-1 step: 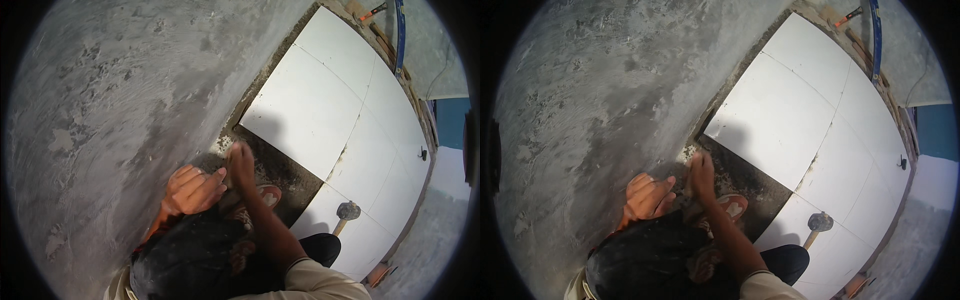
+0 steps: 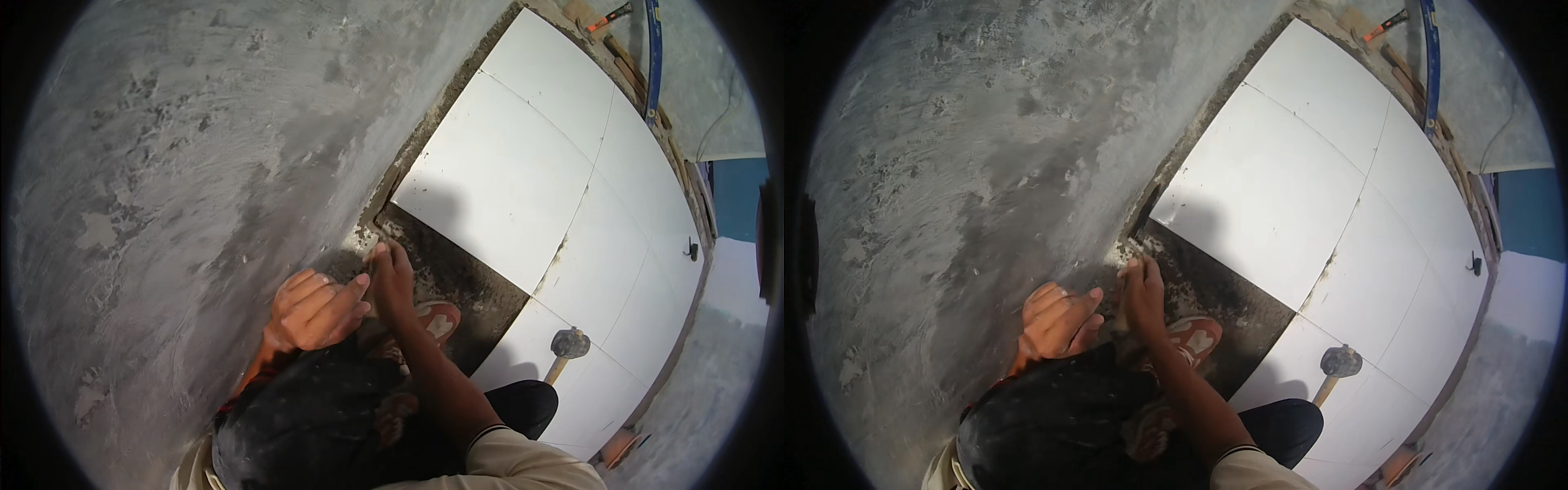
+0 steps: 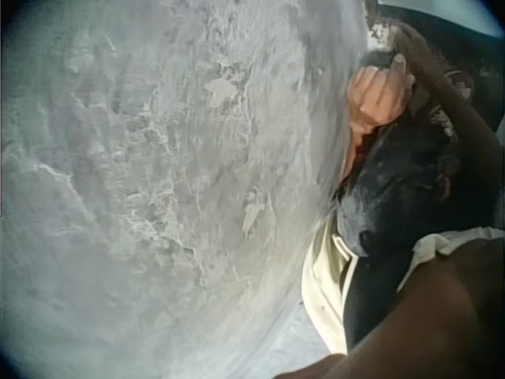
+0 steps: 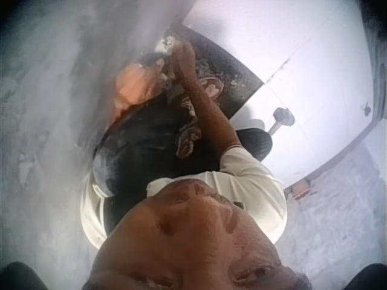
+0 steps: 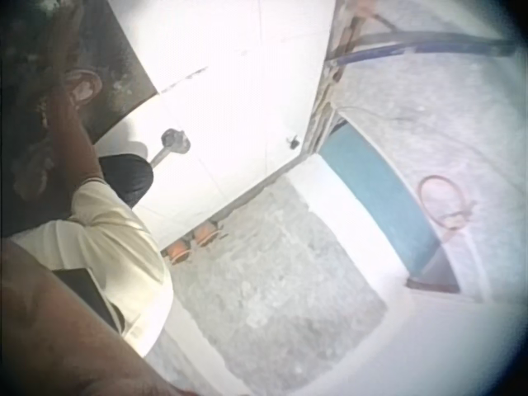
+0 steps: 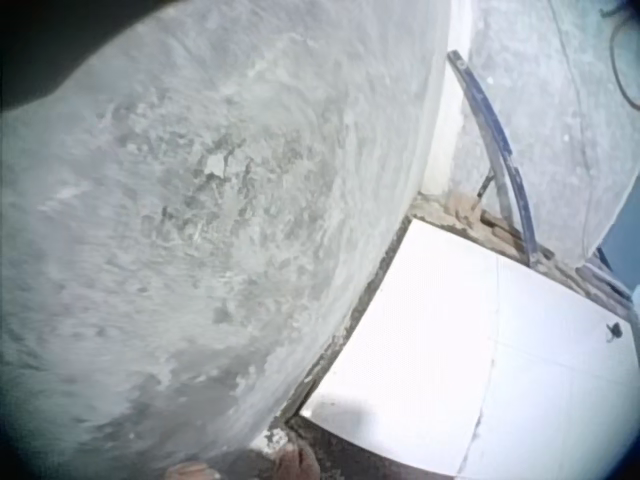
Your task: The person spreads cement on a tile, places it on the floor, and taps it into place with a rubber mallet. They then scrape excess cement from the edges and wipe the tile surface with a sponge.
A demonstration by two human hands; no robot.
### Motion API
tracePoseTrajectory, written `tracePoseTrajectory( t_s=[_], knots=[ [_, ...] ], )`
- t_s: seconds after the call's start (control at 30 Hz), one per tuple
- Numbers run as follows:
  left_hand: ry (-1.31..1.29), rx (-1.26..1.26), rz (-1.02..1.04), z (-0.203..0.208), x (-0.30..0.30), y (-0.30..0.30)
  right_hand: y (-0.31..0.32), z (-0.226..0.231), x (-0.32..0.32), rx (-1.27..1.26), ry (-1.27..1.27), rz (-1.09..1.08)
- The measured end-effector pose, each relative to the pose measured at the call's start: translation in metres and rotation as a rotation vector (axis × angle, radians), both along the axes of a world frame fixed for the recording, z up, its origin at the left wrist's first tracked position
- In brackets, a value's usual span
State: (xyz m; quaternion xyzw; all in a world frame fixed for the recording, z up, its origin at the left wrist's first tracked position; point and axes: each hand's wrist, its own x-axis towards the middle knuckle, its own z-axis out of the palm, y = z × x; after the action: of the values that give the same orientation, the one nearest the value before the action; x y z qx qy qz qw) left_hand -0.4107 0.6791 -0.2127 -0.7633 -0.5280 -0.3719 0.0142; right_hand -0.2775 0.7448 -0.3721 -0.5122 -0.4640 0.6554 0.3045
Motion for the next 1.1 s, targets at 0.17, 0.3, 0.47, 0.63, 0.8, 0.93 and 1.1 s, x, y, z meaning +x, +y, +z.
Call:
tracePoseTrajectory(
  t_s=[0.17, 0.3, 0.47, 0.63, 0.8, 0.93, 1.1],
  knots=[
    [-0.007, 0.000, -0.010, 0.001, 0.005, 0.008, 0.088, 0.041, -0.001, -0.259, 0.240, -0.102],
    [0.051, -0.029, 0.000, 0.003, -0.003, 0.000, 0.086, 0.026, -0.009, -0.328, 0.231, -0.016],
    [0.019, 0.021, 0.030, -0.002, 0.001, 0.003, 0.047, 0.041, 0.010, -0.111, -0.073, -0.026],
    [0.044, 0.060, 0.010, -0.006, -0.001, 0.007, 0.236, 0.004, 0.006, -0.009, 0.097, -0.054],
    [0.034, -0.013, 0.009, 0.000, -0.005, -0.002, 0.342, 0.017, -0.010, -0.122, 0.137, 0.011],
    [0.018, 0.026, 0.015, -0.006, -0.001, 0.006, 0.346, 0.016, -0.002, -0.169, 0.027, -0.019],
    [0.048, -0.024, 0.036, 0.002, 0.000, 0.004, 0.228, 0.012, -0.007, -0.221, -0.005, 0.012]
  ],
)
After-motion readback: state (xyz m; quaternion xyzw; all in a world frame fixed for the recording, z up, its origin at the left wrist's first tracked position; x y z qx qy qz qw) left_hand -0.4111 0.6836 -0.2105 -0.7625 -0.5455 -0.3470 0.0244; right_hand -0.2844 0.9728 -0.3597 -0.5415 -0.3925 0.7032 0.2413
